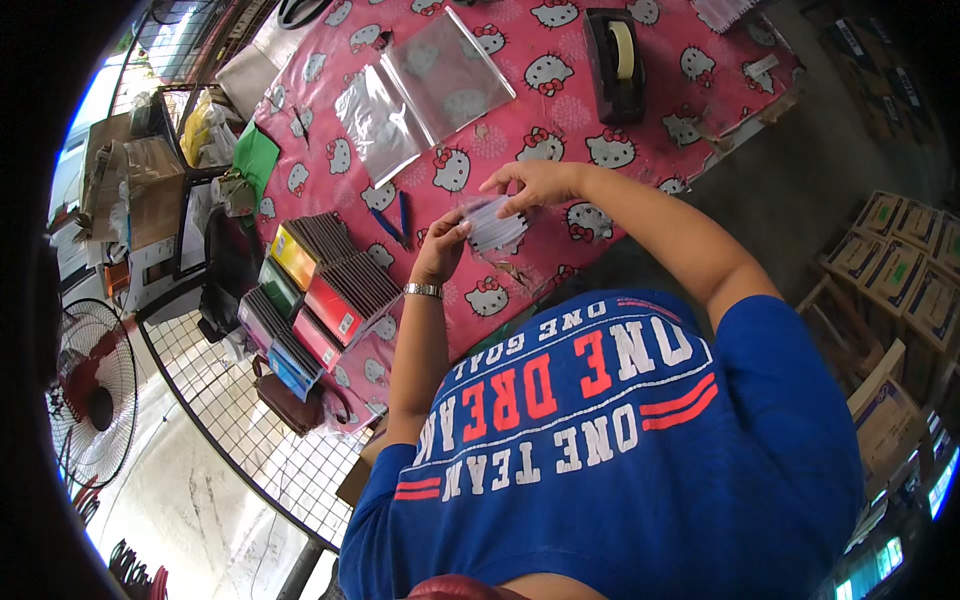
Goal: The person organizes colored notebooks into stacks on a table, then wraps small stacks in clear plastic film and seals each package using tape from a desk dispenser.
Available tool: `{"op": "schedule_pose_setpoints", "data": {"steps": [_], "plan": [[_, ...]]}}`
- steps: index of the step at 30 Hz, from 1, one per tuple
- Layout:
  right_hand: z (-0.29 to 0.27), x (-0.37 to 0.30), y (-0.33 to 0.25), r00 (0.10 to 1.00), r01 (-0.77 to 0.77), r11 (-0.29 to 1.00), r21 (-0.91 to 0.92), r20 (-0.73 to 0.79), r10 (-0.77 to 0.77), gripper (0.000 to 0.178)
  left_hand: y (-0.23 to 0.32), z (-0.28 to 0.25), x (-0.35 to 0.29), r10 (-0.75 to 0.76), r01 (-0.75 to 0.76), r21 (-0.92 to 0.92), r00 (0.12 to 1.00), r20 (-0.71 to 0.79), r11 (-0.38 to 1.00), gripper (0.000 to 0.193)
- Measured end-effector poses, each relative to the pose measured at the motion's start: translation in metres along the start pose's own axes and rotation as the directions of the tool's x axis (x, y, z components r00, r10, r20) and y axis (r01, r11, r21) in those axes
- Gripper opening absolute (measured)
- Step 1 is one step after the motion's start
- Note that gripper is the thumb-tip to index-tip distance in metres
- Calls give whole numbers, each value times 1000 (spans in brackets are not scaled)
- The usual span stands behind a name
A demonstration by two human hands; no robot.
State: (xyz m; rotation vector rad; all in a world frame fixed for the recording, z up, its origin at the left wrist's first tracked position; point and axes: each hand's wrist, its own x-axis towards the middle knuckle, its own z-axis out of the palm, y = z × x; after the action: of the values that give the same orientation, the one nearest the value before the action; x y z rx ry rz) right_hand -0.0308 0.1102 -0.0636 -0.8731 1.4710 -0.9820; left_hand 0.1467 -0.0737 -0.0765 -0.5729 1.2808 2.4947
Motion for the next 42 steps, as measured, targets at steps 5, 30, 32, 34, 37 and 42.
{"op": "schedule_pose_setpoints", "data": {"steps": [5,30,32,34,37,42], "plan": [[4,9,-7,998,26,996,-90,-63,-32,36,9,8,0,-34,68,262,990,-134,963,33],[62,-12,-31,831,37,745,-667,-393,-393,19,-26,49,-21,662,-45,875,673,-330,482,17],[57,-8,-26,839,1,735,-678,-400,-369,19,-28,44,-21,652,-1,838,629,-424,545,22],[32,-9,-8,731,146,820,-553,-499,-466,18,-6,65,-16,596,256,892,671,-441,372,25],[-49,-38,14,287,27,908,-418,-867,-408,21,4,59,-16,705,157,971,667,-239,180,22],[-99,-84,77,296,-52,889,454,-844,448,27,18,51,-5,462,-79,932,881,-101,355,40]]}}
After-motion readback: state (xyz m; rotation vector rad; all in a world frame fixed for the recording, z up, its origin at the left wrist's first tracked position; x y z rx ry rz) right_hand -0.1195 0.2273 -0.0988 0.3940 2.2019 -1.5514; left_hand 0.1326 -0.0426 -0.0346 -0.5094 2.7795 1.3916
